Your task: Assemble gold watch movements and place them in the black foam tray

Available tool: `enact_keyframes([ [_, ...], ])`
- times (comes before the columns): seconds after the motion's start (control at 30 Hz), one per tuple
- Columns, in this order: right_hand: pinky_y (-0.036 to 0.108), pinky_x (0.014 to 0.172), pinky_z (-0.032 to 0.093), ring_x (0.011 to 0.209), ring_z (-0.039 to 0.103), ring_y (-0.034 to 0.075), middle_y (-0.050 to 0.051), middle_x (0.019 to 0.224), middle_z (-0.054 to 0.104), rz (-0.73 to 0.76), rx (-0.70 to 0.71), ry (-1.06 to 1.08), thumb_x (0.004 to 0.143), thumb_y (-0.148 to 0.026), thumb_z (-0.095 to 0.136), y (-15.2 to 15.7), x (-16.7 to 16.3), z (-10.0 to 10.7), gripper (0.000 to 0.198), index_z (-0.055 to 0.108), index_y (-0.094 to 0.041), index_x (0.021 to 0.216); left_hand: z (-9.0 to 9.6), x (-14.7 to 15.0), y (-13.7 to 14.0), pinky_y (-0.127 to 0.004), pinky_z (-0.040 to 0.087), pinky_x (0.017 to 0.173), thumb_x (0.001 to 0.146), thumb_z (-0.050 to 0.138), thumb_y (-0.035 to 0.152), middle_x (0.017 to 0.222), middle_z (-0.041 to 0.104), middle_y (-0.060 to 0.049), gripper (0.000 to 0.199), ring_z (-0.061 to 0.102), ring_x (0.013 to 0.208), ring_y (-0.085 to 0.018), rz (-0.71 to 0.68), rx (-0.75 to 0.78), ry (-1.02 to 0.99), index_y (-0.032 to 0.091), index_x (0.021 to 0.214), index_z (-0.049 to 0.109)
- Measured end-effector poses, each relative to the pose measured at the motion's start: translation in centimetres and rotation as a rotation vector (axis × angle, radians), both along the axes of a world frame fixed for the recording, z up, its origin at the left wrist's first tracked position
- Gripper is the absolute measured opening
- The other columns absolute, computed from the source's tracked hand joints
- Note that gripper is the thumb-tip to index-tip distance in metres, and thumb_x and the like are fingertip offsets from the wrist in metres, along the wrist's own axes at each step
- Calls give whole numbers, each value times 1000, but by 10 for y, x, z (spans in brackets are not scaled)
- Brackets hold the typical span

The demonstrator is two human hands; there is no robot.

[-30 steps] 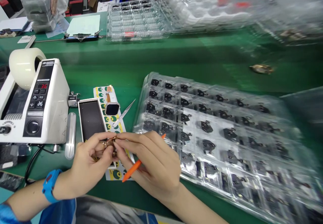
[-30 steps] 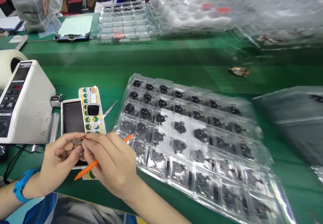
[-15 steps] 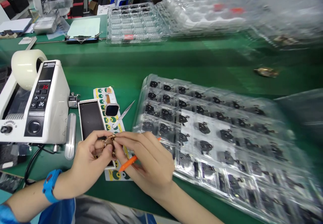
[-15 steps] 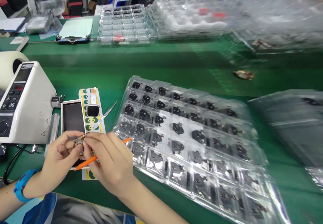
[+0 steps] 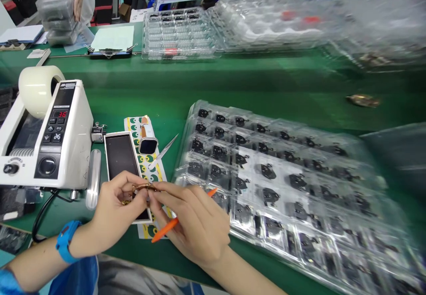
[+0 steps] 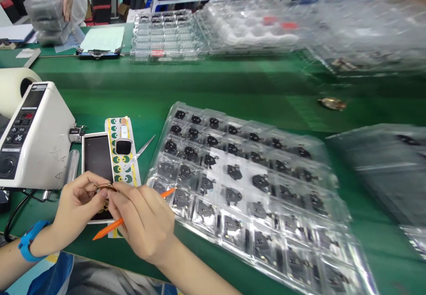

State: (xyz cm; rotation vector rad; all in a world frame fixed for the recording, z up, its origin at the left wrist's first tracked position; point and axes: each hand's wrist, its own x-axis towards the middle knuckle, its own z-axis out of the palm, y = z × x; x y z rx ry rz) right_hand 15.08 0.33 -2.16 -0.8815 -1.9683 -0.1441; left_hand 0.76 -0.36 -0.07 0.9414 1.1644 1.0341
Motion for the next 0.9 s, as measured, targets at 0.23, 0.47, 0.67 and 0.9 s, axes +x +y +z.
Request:
enact_keyframes([
  [0.23,30,51,50,65,65,19,13,85,72,176,-174,81,91,-21,54,-2,11,12,5,55,-17,94,8,-8,11,-18,39,46,63,73,20,61,60,1,14,52,51,-9,-9,-50,-58,16,68,60],
  [0.47,26,56,54,71,66,16,7,81,65,304,-420,177,90,-5,53,7,16,16,18,60,-18,99,9,-15,15,-19,36,51,59,73,18,57,56,2,15,47,52,-7,-140,-181,-81,14,62,59],
  [0.67,24,56,53,71,66,15,6,82,67,376,-479,207,91,-6,53,5,14,14,17,61,-19,97,7,-15,15,-17,37,50,58,71,16,57,57,2,14,48,52,-7,-183,-198,-81,13,61,58],
  [0.9,23,54,48,66,60,14,3,76,62,397,-523,173,94,-10,50,6,15,14,12,56,-21,93,9,-14,14,-20,46,41,57,64,11,54,55,6,15,60,42,-12,-211,-227,-136,17,64,51],
])
